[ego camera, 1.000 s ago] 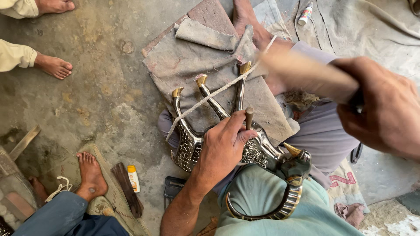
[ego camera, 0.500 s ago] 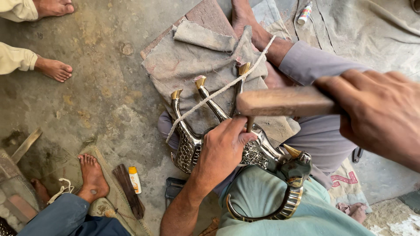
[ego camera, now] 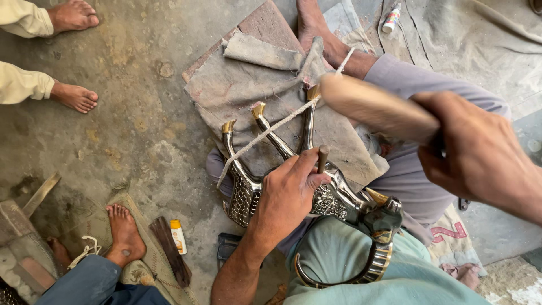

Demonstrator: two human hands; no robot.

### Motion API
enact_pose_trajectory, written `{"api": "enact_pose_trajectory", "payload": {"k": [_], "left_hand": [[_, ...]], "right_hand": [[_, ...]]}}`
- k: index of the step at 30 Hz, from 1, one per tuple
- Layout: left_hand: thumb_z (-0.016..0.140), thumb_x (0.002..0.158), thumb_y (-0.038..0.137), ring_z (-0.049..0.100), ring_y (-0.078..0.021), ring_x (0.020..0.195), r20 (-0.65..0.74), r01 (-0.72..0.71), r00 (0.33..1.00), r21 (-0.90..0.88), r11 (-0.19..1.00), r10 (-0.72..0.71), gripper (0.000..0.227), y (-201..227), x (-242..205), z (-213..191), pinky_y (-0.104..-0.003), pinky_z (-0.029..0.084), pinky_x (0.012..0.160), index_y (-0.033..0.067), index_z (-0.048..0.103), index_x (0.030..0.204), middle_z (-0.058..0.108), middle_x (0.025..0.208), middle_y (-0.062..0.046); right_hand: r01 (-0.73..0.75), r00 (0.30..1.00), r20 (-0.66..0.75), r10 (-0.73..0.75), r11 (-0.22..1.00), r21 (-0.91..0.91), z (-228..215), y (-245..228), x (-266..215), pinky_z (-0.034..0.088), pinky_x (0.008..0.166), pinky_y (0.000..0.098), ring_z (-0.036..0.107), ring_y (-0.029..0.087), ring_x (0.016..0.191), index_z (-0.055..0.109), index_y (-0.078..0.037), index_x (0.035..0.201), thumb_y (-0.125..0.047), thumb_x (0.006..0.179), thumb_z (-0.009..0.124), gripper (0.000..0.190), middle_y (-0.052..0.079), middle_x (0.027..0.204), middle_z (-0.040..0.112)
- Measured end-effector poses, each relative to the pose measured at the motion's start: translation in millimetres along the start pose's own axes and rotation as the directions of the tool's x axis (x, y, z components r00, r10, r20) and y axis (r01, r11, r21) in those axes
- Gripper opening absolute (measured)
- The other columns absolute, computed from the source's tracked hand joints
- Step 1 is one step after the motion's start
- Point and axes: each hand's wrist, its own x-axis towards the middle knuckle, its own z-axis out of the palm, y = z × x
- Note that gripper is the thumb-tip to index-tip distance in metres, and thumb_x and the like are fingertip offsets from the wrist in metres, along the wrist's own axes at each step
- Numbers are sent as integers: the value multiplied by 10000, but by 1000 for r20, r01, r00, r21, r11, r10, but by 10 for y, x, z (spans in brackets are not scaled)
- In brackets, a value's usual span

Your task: The person sits on the floor and repeatedly strikes a metal animal-shaped object with a hammer and chisel to shape or emboss its surface. The object is held steady on a cloth-covered block while the person works on different sections.

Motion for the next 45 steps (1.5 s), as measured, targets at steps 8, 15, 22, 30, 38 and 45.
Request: {"api": "enact_pose_trajectory", "payload": {"k": [8, 15, 22, 30, 38, 45], "left_hand": [[731, 966, 229, 762, -257, 863, -11, 20, 1000, 33, 999, -20, 373, 5, -20, -8, -395, 610, 685, 67, 569, 1260, 716, 970, -132], [726, 931, 189, 764, -238, 834, -13, 25, 1000, -61, 998, -26, 390, 72, -44, -61, -385, 600, 680, 59, 593, 1275, 736, 943, -128], [751, 925, 160, 728, -363, 865, 40, -2, 999, 98, 995, -2, 349, 194, 39, -86, -458, 557, 678, 99, 597, 1232, 720, 945, -136], [702, 953, 107, 749, -342, 895, 48, 18, 999, 47, 999, -20, 313, 223, 9, -87, -440, 599, 697, 92, 603, 1249, 720, 994, -137], [719, 1001, 133, 772, -178, 927, -302, 22, 951, -163, 986, -71, 242, 83, -326, -91, -275, 667, 712, 18, 598, 1176, 728, 1056, -95], [691, 1013, 193, 775, -130, 802, -234, 99, 943, -481, 871, -236, 243, -68, -322, 58, -241, 646, 642, 0, 593, 1124, 769, 936, -64]], "right_hand": [[140, 989, 3, -145, 948, -287, -40, -32, 21, 577, 864, 450, 719, 295, 953, 602, -63, 1315, -108, 746, 712, 581, 134, 1092, 700], [1, 996, -87, -14, 989, -147, -63, -132, -39, 575, 839, 426, 681, 327, 903, 591, -39, 1394, 7, 813, 687, 590, 188, 1047, 672], [-201, 969, -111, 221, 966, 165, 23, -170, -73, 572, 816, 419, 714, 279, 908, 546, -50, 1294, -130, 789, 759, 554, 108, 1024, 695], [161, 966, -152, -207, 950, -268, 165, 90, -223, 575, 776, 454, 728, 329, 903, 638, -39, 1246, 8, 679, 728, 576, 137, 1015, 700], [5, 985, -172, 14, 994, 113, 10, 7, -197, 571, 701, 378, 699, 301, 841, 529, 56, 1348, 105, 848, 683, 526, 227, 1063, 641], [145, 979, -163, -125, 983, 114, -127, -190, 87, 581, 729, 376, 688, 306, 916, 515, 73, 1324, 141, 840, 611, 498, 254, 1093, 618]]}}
